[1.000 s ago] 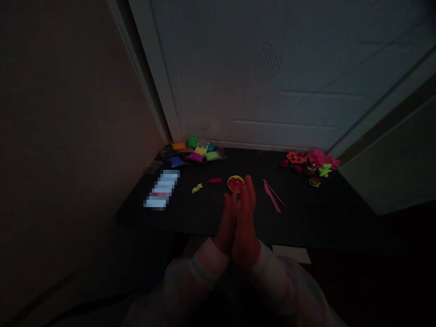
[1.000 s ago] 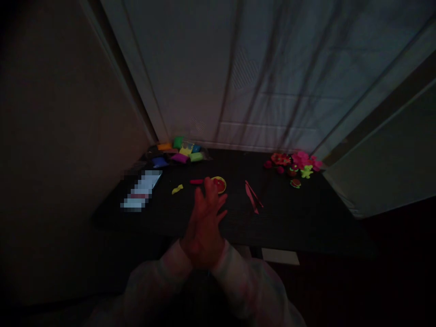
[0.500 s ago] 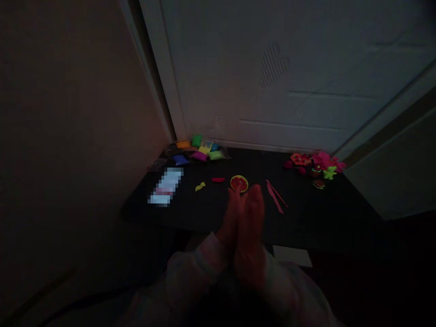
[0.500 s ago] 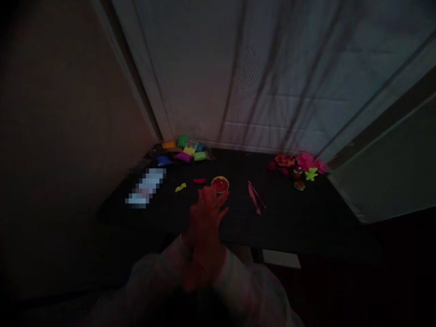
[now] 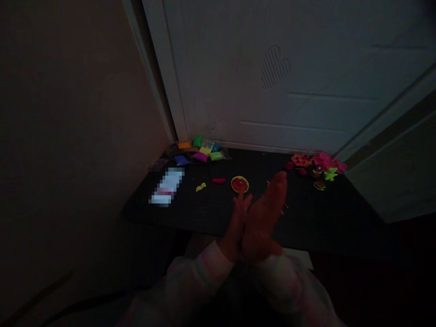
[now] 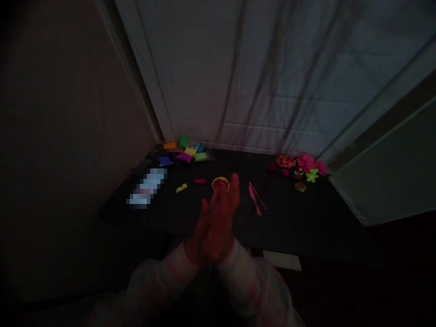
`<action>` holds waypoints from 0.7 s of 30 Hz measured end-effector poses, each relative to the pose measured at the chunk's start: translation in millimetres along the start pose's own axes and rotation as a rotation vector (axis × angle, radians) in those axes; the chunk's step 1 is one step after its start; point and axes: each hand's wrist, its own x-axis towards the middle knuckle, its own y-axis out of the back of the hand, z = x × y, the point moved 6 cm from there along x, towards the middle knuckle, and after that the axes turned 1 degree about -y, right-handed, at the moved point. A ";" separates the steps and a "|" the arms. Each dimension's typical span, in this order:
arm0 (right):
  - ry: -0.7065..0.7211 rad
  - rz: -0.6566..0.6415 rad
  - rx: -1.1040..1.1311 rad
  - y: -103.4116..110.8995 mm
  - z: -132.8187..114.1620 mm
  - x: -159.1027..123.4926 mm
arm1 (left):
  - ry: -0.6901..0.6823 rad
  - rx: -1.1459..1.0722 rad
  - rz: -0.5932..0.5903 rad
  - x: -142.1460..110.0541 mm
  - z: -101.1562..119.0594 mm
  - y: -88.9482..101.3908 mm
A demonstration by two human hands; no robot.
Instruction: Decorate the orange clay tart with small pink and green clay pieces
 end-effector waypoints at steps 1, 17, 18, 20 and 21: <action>0.016 0.048 0.012 3.7 -0.5 3.3 | -0.013 -0.003 0.005 -1.2 -0.8 0.3; -0.027 0.322 0.190 21.6 5.4 3.2 | -0.247 0.276 -0.054 -16.8 9.8 -7.3; -0.031 0.326 0.204 22.1 4.1 1.7 | -0.256 0.310 -0.050 -17.5 11.1 -8.3; -0.008 0.351 0.248 24.2 -0.6 0.5 | -0.266 0.372 -0.058 -19.5 12.5 -10.0; 0.010 0.368 0.269 25.6 -2.8 0.7 | -0.270 0.391 -0.060 -20.8 13.2 -10.3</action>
